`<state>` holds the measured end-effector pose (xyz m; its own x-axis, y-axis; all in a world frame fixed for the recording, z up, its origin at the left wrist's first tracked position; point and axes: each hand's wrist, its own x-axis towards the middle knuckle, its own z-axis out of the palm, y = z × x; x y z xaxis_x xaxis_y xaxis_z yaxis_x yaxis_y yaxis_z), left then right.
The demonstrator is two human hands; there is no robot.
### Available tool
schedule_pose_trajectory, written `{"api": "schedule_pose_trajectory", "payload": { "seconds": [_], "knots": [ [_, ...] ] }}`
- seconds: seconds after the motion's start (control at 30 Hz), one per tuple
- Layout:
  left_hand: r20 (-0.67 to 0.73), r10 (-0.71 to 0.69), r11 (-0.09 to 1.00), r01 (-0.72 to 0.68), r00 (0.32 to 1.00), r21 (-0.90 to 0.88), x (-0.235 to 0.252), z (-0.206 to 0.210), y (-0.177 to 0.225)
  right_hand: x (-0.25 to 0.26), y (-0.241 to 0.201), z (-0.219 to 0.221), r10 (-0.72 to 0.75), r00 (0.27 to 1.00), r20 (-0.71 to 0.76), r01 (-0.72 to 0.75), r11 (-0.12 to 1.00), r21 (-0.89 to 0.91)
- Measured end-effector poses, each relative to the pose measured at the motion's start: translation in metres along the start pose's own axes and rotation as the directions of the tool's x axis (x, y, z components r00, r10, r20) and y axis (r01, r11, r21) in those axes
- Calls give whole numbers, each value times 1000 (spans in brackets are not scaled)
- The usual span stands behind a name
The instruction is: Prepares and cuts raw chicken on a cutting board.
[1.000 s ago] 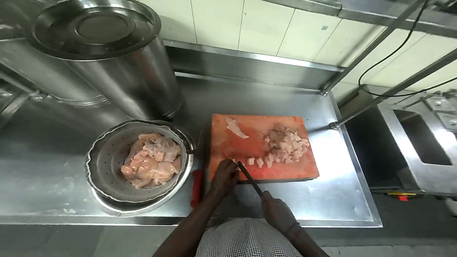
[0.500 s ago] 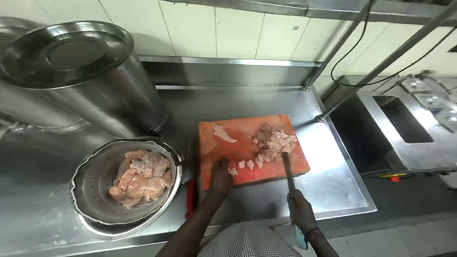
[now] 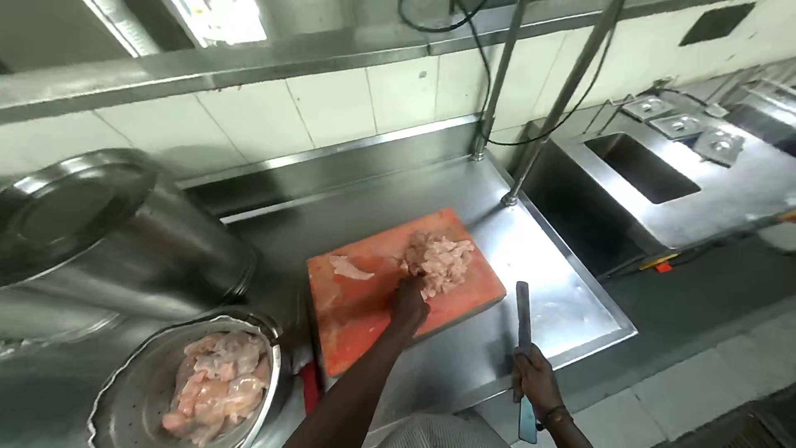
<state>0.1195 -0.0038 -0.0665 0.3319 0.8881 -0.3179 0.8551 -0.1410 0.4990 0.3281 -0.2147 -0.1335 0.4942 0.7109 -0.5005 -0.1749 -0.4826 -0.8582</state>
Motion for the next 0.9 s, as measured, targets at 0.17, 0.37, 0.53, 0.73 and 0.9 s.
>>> {"api": "schedule_pose_trajectory", "payload": {
  "seconds": [0.17, 0.37, 0.53, 0.73, 0.9],
  "knots": [
    [87, -7, 999, 12, 996, -50, 4, -24, 8, 3, 5, -5, -14, 998, 57, 14, 1000, -10],
    [-175, 131, 983, -151, 976, -106, 16, -73, 59, 4, 10, -9, -18, 996, 92, 21, 999, -32],
    [-66, 342, 932, -329, 937, 151, 58, -50, 64, 3, 11, -11, -28, 995, 96, 31, 999, -25],
    [3, 278, 912, -265, 961, 314, 52, -19, 57, -3, 9, -13, -64, 995, 77, 65, 998, -14],
    [-252, 352, 926, -296, 901, 235, 45, -48, 28, -6, 5, -10, -80, 994, 76, 82, 996, -27]
  ]
}}
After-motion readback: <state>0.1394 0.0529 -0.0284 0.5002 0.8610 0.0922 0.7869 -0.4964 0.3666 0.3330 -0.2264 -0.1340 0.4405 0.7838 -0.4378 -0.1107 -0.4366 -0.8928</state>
